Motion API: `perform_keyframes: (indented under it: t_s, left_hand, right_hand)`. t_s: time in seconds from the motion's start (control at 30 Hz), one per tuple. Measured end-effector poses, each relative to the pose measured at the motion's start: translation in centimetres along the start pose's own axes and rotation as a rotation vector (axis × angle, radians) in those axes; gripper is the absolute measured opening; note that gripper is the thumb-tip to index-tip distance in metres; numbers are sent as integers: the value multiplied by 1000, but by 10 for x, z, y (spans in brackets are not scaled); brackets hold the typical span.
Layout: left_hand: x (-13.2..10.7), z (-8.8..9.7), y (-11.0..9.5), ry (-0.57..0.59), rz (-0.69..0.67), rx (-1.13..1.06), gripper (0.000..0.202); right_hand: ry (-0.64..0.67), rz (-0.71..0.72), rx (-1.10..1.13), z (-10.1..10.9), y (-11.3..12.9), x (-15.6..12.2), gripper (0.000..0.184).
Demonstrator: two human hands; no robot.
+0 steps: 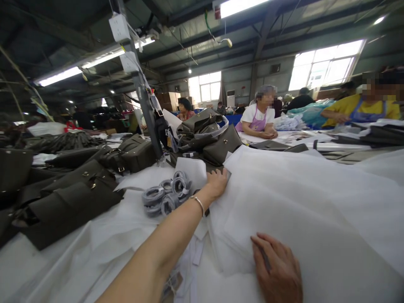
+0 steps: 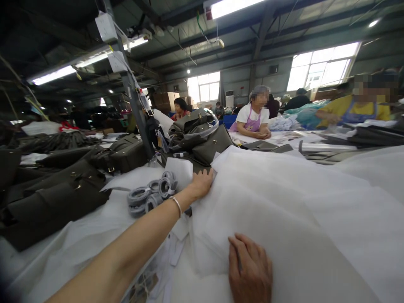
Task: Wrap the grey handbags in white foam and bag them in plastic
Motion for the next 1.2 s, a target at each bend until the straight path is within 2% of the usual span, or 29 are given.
perform_keyframes:
  t_s: [0.1,0.3,0.43,0.53,0.63,0.73,0.87,1.0,1.2]
  left_hand:
    - [5,-1,10,86,18,63,38]
    - [10,17,30,237,-97,76,34]
    - [9,36,32,189,-80,92,34]
    - [23,63,37,97,-32,96,35]
    - [50,109,49,-40,27,96,36]
    - [75,168,59,-208,70,87,37]
    - [87,248,69,-405,100,39,39]
    - [71,316,84,-533,125,-72,37]
    - [23,406,116,-739,164,-345,43]
  right_hand:
    - [-8,-22,12,3,4,4,28]
    - [-17,-21,32,3,4,4,26]
    - [-5,-45,28,1,2,1,28]
    - [0,-64,19,1,3,1,30]
    - [6,-81,18,1,3,0,32]
    - [9,-94,17,1,3,-1,32]
    - [16,-121,15,-2,2,-5,32]
    - [-19,-110,29,-7,0,-7,27]
    - [-43,-42,46,-16,-13,-16,18]
Point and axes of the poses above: each hand's wrist, its own x-axis towards the middle knuckle, its own z-axis out of the back of the hand, y = z × x, the point moved 2 cm from there along x, towards the middle knuckle, and after that the axes turned 7 degrees about -y, right-handed, at the moved point
